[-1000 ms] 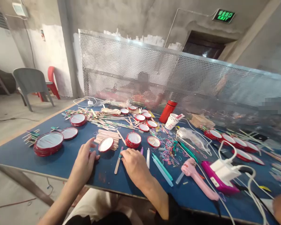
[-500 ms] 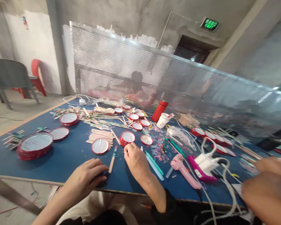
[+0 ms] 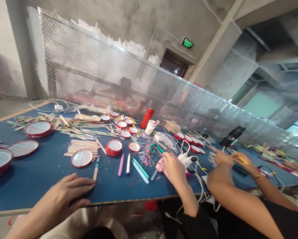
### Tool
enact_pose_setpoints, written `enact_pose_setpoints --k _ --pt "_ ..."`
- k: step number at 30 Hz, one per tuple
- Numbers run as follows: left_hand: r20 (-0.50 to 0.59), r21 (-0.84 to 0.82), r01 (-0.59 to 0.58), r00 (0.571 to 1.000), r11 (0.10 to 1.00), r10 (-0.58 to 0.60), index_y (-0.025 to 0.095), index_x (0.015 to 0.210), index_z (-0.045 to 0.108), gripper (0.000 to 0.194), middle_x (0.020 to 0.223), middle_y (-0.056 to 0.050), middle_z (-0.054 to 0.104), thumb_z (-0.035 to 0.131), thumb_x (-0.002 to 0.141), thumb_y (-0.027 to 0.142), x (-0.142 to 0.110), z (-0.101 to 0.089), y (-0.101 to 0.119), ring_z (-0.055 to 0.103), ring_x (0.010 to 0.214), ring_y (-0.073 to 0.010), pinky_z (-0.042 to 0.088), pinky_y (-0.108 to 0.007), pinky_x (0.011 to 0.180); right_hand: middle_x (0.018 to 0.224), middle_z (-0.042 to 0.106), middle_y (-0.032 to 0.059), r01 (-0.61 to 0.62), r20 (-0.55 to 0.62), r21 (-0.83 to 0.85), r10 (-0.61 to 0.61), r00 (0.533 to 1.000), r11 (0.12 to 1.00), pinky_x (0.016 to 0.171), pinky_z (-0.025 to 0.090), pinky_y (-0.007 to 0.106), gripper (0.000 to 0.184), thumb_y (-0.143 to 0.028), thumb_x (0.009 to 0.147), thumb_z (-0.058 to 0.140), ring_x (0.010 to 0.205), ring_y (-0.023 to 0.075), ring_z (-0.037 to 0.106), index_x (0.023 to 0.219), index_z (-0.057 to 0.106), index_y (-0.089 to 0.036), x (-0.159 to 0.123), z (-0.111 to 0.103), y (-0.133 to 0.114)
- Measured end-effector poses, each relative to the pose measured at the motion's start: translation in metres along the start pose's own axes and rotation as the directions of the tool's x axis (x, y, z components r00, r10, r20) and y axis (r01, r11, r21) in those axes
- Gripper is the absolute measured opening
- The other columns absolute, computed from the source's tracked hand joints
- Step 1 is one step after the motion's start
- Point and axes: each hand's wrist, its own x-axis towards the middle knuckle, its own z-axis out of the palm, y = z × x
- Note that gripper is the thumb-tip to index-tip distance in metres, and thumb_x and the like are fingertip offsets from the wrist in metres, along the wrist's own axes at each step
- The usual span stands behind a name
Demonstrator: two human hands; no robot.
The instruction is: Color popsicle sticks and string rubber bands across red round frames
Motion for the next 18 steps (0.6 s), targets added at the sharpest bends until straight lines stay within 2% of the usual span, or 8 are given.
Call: enact_pose_setpoints --k 2,4,6,9,13,15,18 --pt "0.020 0.006 0.013 1.000 1.000 -0.013 0.027 0.114 0.079 0.027 0.115 -0.005 0.081 0.076 0.088 0.022 0.001 -0.004 0.003 0.072 0.089 -0.0254 0.058 -0.036 0.081 0.079 0.075 0.0065 0.032 0.027 0.008 -0.033 0.999 0.999 0.064 0.050 0.034 0.032 -0.032 0.098 0.045 0.072 0.0230 0.070 0.080 0.070 -0.024 -0.015 -0.008 -0.003" --pt "0.063 0.017 0.036 0.997 0.999 -0.037 0.025 0.113 0.079 0.029 0.118 -0.007 0.079 0.078 0.085 0.021 0.002 -0.009 0.009 0.072 0.092 -0.0272 0.057 -0.039 0.083 0.080 0.076 0.0069 0.093 0.045 0.068 -0.096 0.994 0.993 0.066 0.053 0.035 0.033 -0.035 0.098 0.043 0.075 0.0244 0.072 0.080 0.069 -0.025 -0.027 -0.007 -0.019" --pt "0.119 0.016 0.054 0.991 0.998 -0.056 0.024 0.112 0.079 0.031 0.121 -0.008 0.078 0.084 0.081 0.027 0.004 -0.012 0.013 0.071 0.094 -0.0294 0.057 -0.041 0.084 0.084 0.076 0.0076 0.166 0.055 0.155 -0.177 0.983 0.974 0.072 0.055 0.035 0.035 -0.036 0.101 0.040 0.080 0.0241 0.072 0.085 0.069 -0.024 -0.036 0.002 -0.048" --pt "0.159 0.002 0.086 0.984 0.996 -0.085 0.023 0.114 0.078 0.042 0.120 -0.009 0.078 0.087 0.077 0.041 0.005 -0.014 0.016 0.070 0.094 -0.0307 0.055 -0.045 0.084 0.089 0.075 0.0062 0.291 0.101 0.280 -0.330 0.939 0.915 0.077 0.056 0.030 0.033 -0.030 0.104 0.039 0.085 0.0203 0.072 0.091 0.069 -0.024 -0.041 0.021 -0.107" --pt "0.181 0.005 0.101 0.978 0.995 -0.100 0.023 0.117 0.077 0.044 0.120 -0.008 0.078 0.086 0.079 0.044 0.004 -0.012 0.016 0.069 0.096 -0.0306 0.053 -0.045 0.086 0.098 0.074 0.0069 0.400 0.187 0.323 -0.473 0.861 0.857 0.085 0.054 0.033 0.018 -0.014 0.097 0.054 0.094 0.0230 0.071 0.102 0.070 -0.020 -0.032 0.046 -0.179" --pt "0.187 0.010 0.099 0.977 0.995 -0.099 0.022 0.118 0.076 0.044 0.121 -0.009 0.078 0.085 0.081 0.043 0.003 -0.013 0.016 0.069 0.096 -0.0301 0.052 -0.044 0.085 0.097 0.073 0.0083 0.417 0.232 0.307 -0.493 0.839 0.855 0.082 0.054 0.035 0.016 -0.010 0.092 0.060 0.093 0.0252 0.070 0.101 0.071 -0.018 -0.023 0.057 -0.199" --pt "0.193 0.011 0.093 0.977 0.996 -0.093 0.022 0.118 0.076 0.043 0.121 -0.008 0.078 0.083 0.082 0.043 0.003 -0.014 0.018 0.068 0.094 -0.0290 0.052 -0.042 0.080 0.087 0.072 0.0064 0.417 0.293 0.292 -0.496 0.818 0.861 0.075 0.051 0.030 0.012 -0.008 0.087 0.063 0.084 0.0227 0.070 0.086 0.070 -0.018 -0.009 0.067 -0.213"
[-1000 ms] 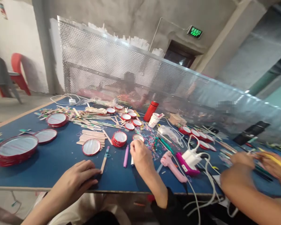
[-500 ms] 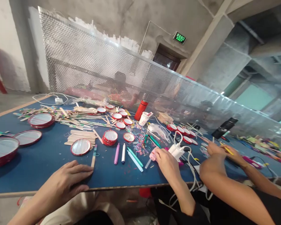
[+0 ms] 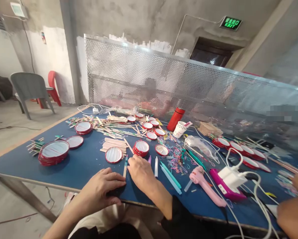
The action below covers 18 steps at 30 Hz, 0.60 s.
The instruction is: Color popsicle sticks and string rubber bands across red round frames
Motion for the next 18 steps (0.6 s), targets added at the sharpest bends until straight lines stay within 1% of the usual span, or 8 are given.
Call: enact_pose_setpoints --k 3,5,7,9,11,13,15,18 --pt "-0.011 0.006 -0.008 1.000 1.000 0.008 0.022 0.118 0.076 0.041 0.121 -0.007 0.077 0.082 0.084 0.044 0.000 -0.001 0.000 0.067 0.093 -0.0277 0.051 -0.040 0.078 0.077 0.070 0.0010 -0.024 0.038 0.002 0.023 0.999 1.000 0.067 0.046 0.025 0.019 -0.005 0.085 0.062 0.074 0.0164 0.068 0.075 0.067 -0.020 0.008 -0.001 0.003" --pt "-0.022 0.015 -0.008 1.000 1.000 0.009 0.024 0.117 0.076 0.037 0.122 -0.006 0.077 0.081 0.085 0.042 0.000 0.000 0.000 0.067 0.093 -0.0272 0.052 -0.040 0.079 0.077 0.069 -0.0006 -0.072 0.030 -0.009 0.072 0.997 0.997 0.066 0.045 0.023 0.019 -0.006 0.086 0.060 0.072 0.0136 0.066 0.077 0.066 -0.020 0.006 -0.008 0.010" --pt "-0.025 0.031 -0.007 1.000 1.000 0.008 0.025 0.115 0.076 0.035 0.123 -0.005 0.077 0.082 0.084 0.039 0.000 0.000 0.000 0.067 0.094 -0.0273 0.052 -0.041 0.080 0.082 0.070 0.0003 -0.158 -0.011 -0.045 0.157 0.988 0.987 0.069 0.045 0.023 0.017 -0.009 0.090 0.057 0.073 0.0126 0.065 0.082 0.067 -0.020 0.000 -0.019 0.025" --pt "-0.020 0.049 -0.008 1.000 0.999 0.009 0.026 0.115 0.076 0.035 0.123 -0.004 0.077 0.084 0.082 0.036 0.000 0.001 -0.001 0.067 0.095 -0.0278 0.053 -0.042 0.080 0.089 0.070 0.0024 -0.274 -0.075 -0.109 0.267 0.961 0.956 0.075 0.048 0.025 0.016 -0.013 0.096 0.054 0.080 0.0138 0.065 0.088 0.067 -0.018 -0.008 -0.034 0.049" --pt "-0.028 0.063 -0.008 1.000 0.998 0.010 0.027 0.117 0.076 0.038 0.124 -0.004 0.077 0.086 0.080 0.031 0.000 0.003 -0.003 0.067 0.095 -0.0281 0.054 -0.042 0.080 0.097 0.070 0.0040 -0.398 -0.137 -0.186 0.378 0.916 0.898 0.082 0.052 0.032 0.013 -0.021 0.100 0.055 0.088 0.0164 0.066 0.096 0.067 -0.017 -0.019 -0.050 0.078" --pt "-0.061 0.079 -0.002 0.998 0.997 0.007 0.028 0.121 0.075 0.044 0.125 -0.003 0.077 0.087 0.079 0.025 0.000 0.006 -0.005 0.068 0.096 -0.0287 0.055 -0.043 0.082 0.108 0.069 0.0051 -0.494 -0.161 -0.250 0.467 0.869 0.833 0.086 0.056 0.039 0.017 -0.032 0.101 0.061 0.095 0.0185 0.067 0.107 0.067 -0.017 -0.030 -0.065 0.108" --pt "-0.071 0.097 -0.026 0.997 0.995 0.033 0.028 0.122 0.075 0.045 0.125 -0.004 0.077 0.086 0.079 0.020 0.001 0.008 -0.008 0.069 0.097 -0.0293 0.055 -0.042 0.082 0.118 0.068 0.0063 -0.540 -0.139 -0.283 0.523 0.841 0.793 0.087 0.058 0.041 0.025 -0.037 0.100 0.064 0.098 0.0194 0.068 0.117 0.066 -0.019 -0.041 -0.076 0.133" --pt "-0.087 0.120 -0.038 0.995 0.992 0.048 0.028 0.121 0.076 0.043 0.124 -0.004 0.077 0.084 0.079 0.018 0.002 0.011 -0.010 0.070 0.097 -0.0289 0.056 -0.042 0.082 0.125 0.066 0.0079 -0.556 -0.126 -0.279 0.544 0.829 0.783 0.086 0.059 0.041 0.031 -0.037 0.099 0.065 0.102 0.0209 0.068 0.124 0.064 -0.019 -0.053 -0.086 0.156"
